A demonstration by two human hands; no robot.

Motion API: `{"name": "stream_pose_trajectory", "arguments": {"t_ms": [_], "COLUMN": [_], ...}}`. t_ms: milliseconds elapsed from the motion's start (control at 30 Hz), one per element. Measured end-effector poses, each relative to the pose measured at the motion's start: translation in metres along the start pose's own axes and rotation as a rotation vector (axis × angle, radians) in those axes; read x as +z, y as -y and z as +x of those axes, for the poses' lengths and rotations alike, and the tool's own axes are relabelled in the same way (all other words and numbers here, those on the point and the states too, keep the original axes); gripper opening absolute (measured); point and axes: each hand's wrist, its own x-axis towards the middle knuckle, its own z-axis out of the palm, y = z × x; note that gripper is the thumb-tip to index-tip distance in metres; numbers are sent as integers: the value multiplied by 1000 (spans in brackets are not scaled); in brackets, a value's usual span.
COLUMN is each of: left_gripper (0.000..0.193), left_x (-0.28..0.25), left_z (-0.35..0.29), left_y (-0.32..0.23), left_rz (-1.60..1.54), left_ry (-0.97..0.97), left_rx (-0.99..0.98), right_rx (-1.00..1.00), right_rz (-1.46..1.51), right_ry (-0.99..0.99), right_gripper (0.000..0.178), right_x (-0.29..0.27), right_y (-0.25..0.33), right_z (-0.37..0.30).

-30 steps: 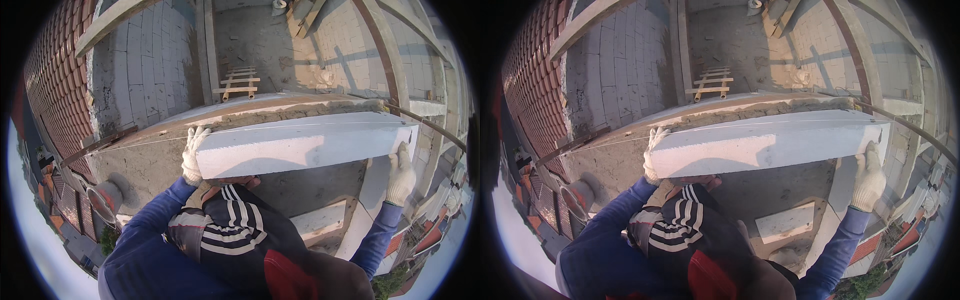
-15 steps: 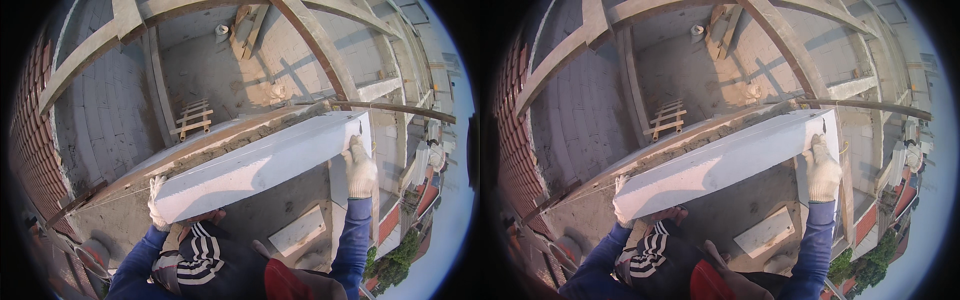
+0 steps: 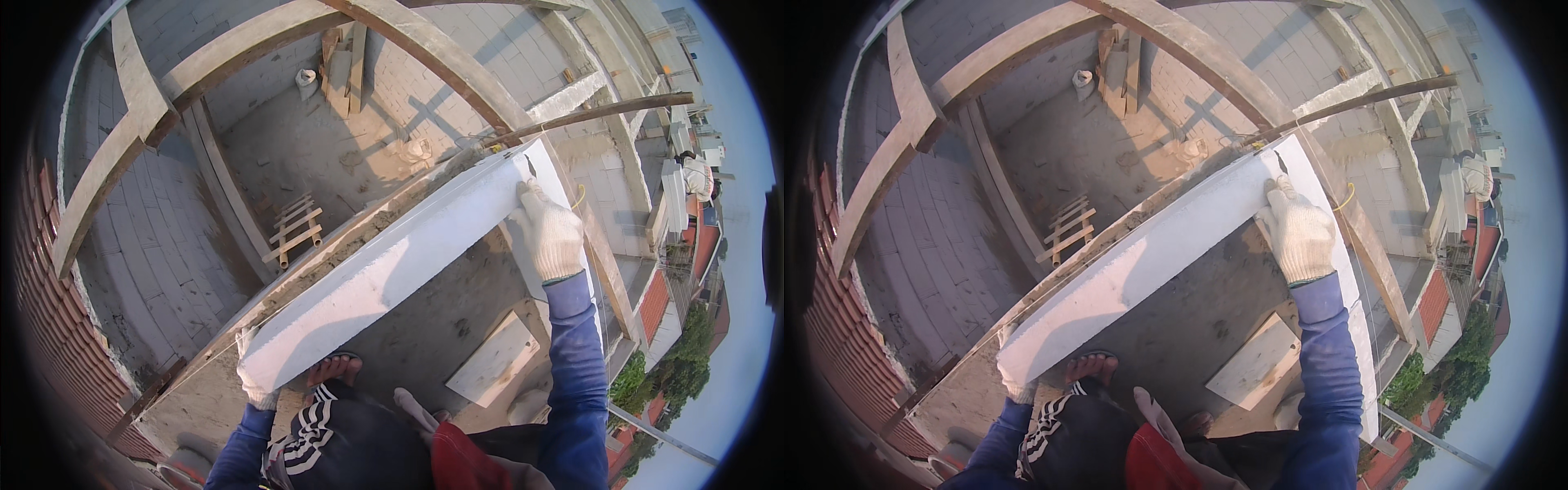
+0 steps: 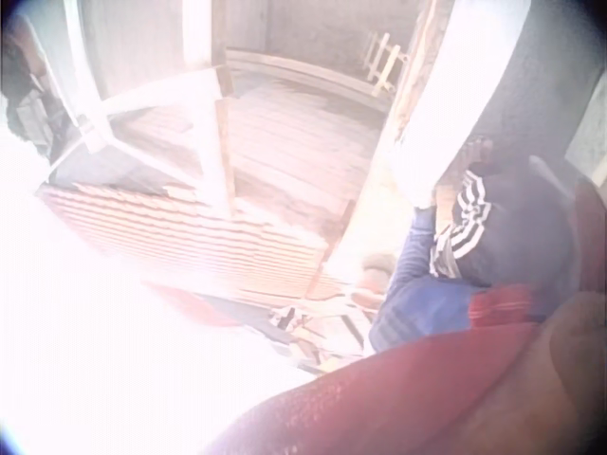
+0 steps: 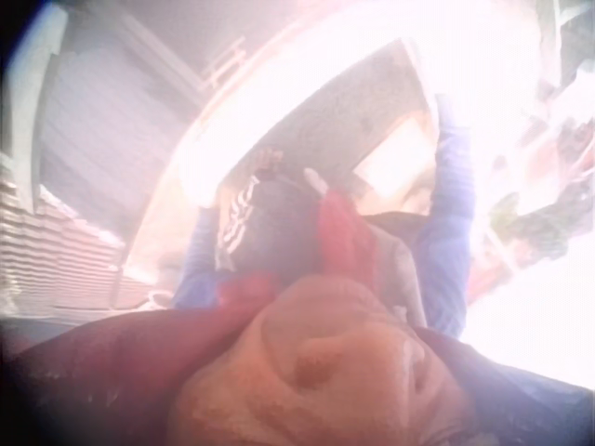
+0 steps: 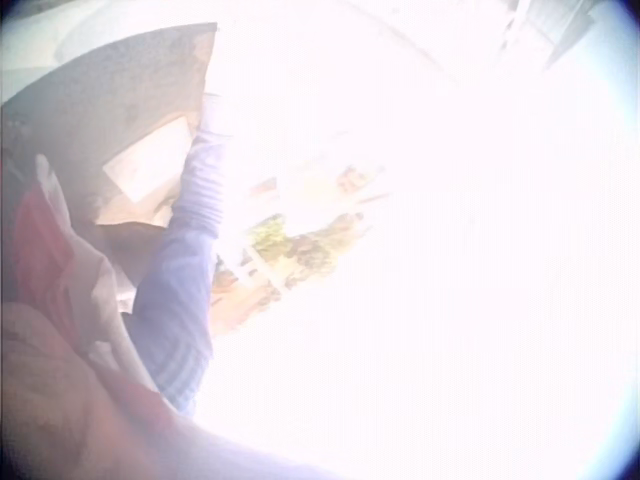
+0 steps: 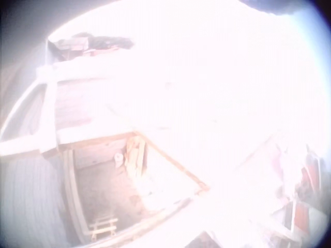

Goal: The person scoops mortar from a bucket with a trowel, spreads it on a concrete ledge, places a white concrete block, and taps it into position with a hammer. The person repeats this process for additional blocks along the ledge.

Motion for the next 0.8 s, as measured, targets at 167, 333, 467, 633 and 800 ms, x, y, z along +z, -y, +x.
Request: {"name": "stream_pose_trajectory", "arguments": {"t_ms": [167,333,467,633,800], "left_gripper": [75,77,65,56,51], "left_x": [-21,-32,-43,-44,-44], "left_z": [25,34,44,44,55], "left_y": [-26,-22,-40,-36,-43], "left_rz": [239,72,-13,-88,-107], "left_ry": [-33,150,201,178,204], "left_rx": [189,22,-8,60,91], "right_rx": [-5,-59,-85,-66,-432], "right_rz": [-28,-131,-216,-156,-304], "right_ry": [71,40,37,79,52], "right_gripper": [47,60,64,71,72], "right_x": [-5,5,15,4,-6], "right_y": [5,3,-4,21,17], "right_z": [1,3,2,16,53]}}
